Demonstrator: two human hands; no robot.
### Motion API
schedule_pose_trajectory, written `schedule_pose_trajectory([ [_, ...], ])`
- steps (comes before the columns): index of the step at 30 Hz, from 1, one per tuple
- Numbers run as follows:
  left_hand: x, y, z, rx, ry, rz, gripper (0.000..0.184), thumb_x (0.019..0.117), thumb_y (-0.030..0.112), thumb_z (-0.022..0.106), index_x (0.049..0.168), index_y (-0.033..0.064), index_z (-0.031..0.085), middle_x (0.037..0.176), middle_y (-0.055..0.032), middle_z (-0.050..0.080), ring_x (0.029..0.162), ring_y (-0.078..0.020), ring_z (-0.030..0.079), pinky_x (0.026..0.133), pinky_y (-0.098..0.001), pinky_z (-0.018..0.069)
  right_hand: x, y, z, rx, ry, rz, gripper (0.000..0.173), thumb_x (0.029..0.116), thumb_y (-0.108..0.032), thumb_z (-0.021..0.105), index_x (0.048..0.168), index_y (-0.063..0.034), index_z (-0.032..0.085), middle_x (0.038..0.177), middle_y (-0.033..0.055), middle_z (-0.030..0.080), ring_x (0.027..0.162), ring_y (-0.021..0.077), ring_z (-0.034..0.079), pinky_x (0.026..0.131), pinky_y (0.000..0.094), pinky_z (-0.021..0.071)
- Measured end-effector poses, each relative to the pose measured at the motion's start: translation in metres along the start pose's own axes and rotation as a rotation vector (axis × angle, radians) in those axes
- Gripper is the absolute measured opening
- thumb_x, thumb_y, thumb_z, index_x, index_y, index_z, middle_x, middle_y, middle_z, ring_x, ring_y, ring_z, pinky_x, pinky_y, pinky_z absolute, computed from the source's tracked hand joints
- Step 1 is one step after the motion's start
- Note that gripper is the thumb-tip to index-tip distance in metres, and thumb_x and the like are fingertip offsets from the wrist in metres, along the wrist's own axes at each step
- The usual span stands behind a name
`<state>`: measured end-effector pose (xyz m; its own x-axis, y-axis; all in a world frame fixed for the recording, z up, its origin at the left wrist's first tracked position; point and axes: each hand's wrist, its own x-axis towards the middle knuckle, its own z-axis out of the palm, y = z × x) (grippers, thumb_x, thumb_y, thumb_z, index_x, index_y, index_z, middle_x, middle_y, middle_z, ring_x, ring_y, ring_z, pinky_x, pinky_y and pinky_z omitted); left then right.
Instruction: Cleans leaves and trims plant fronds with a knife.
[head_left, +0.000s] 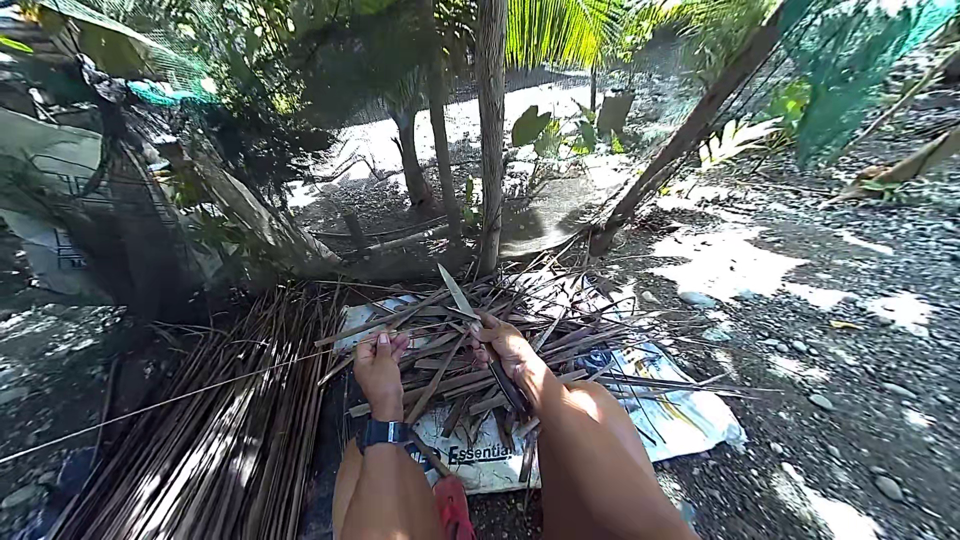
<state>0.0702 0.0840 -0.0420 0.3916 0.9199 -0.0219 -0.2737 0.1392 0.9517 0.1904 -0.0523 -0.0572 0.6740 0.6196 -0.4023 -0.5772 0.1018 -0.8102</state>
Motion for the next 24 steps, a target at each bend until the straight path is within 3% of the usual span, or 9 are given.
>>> schedule_pose_trajectory([
  [4,0.004,0.001,-0.004,0.004,0.015,-0.006,0.014,0.1078,-0.001,0.04,0.112,-0.0095,0.05,0.08,-0.0063,0.066,0.068,-0.009,0.07,0.069,-0.0251,0.0618,-0.003,0.003,-0.006,-0.058,-0.019,0.036,0.04,0.1073,-0.005,0.046,0.147,-0.0045,0.04,0.066,0.0022,0.05,0.043,0.0088,0.049,0.039,0.0218,0.0433],
  [7,0.022,0.015,-0.028,-0.054,0.116,0.061,0.019,0.1094,0.002,0.033,0.116,-0.0098,0.047,0.082,-0.0054,0.064,0.071,-0.0086,0.068,0.072,-0.0258,0.0598,-0.001,-0.008,-0.029,-0.044,0.113,0.011,0.02,0.1087,-0.01,0.044,0.127,-0.0029,0.048,0.067,0.0003,0.049,0.045,0.0069,0.045,0.041,0.0214,0.0422],
  [9,0.032,0.025,-0.046,-0.086,0.205,0.071,0.016,0.1099,0.003,0.036,0.117,-0.0071,0.046,0.082,-0.0046,0.063,0.07,-0.0088,0.069,0.071,-0.0255,0.0609,-0.004,-0.021,-0.046,-0.005,0.197,0.004,0.019,0.1104,-0.014,0.042,0.125,-0.0038,0.049,0.067,-0.0005,0.048,0.044,0.0062,0.045,0.041,0.0209,0.0428],
  [12,0.025,0.021,-0.041,-0.046,0.107,0.123,0.014,0.1073,-0.001,0.039,0.116,-0.0079,0.048,0.085,-0.0046,0.065,0.073,-0.009,0.07,0.073,-0.0259,0.062,-0.008,-0.029,-0.045,0.065,0.23,-0.017,0.015,0.1108,-0.016,0.042,0.118,-0.0052,0.05,0.065,-0.0009,0.048,0.043,0.0059,0.046,0.04,0.0199,0.0436],
  [16,-0.004,-0.005,-0.012,0.086,-0.198,0.205,0.021,0.1049,-0.002,0.041,0.12,-0.0145,0.05,0.097,-0.0087,0.068,0.084,-0.0078,0.071,0.082,-0.0257,0.0607,-0.021,-0.008,-0.021,0.005,-0.145,-0.028,0.028,0.1106,-0.012,0.034,0.135,-0.0024,0.046,0.064,-0.0032,0.048,0.044,0.0039,0.047,0.041,0.0181,0.0442],
  [19,-0.016,-0.023,-0.001,0.141,-0.366,0.352,0.023,0.1018,-0.001,0.045,0.115,-0.0171,0.054,0.102,-0.0106,0.07,0.09,-0.0067,0.071,0.087,-0.0258,0.0596,-0.024,0.002,-0.005,-0.009,-0.386,0.031,0.03,0.1075,-0.011,0.034,0.135,-0.0067,0.046,0.063,-0.0057,0.051,0.044,0.0025,0.049,0.042,0.0172,0.0461],
  [24,-0.021,-0.038,0.006,0.128,-0.445,0.539,0.019,0.0999,-0.002,0.048,0.106,-0.0149,0.06,0.104,-0.0085,0.07,0.093,-0.005,0.07,0.089,-0.0262,0.0595,-0.023,0.009,0.008,0.129,-0.496,0.033,0.021,0.1058,-0.009,0.034,0.118,-0.0102,0.05,0.063,-0.005,0.054,0.043,0.0031,0.052,0.041,0.0169,0.048],
])
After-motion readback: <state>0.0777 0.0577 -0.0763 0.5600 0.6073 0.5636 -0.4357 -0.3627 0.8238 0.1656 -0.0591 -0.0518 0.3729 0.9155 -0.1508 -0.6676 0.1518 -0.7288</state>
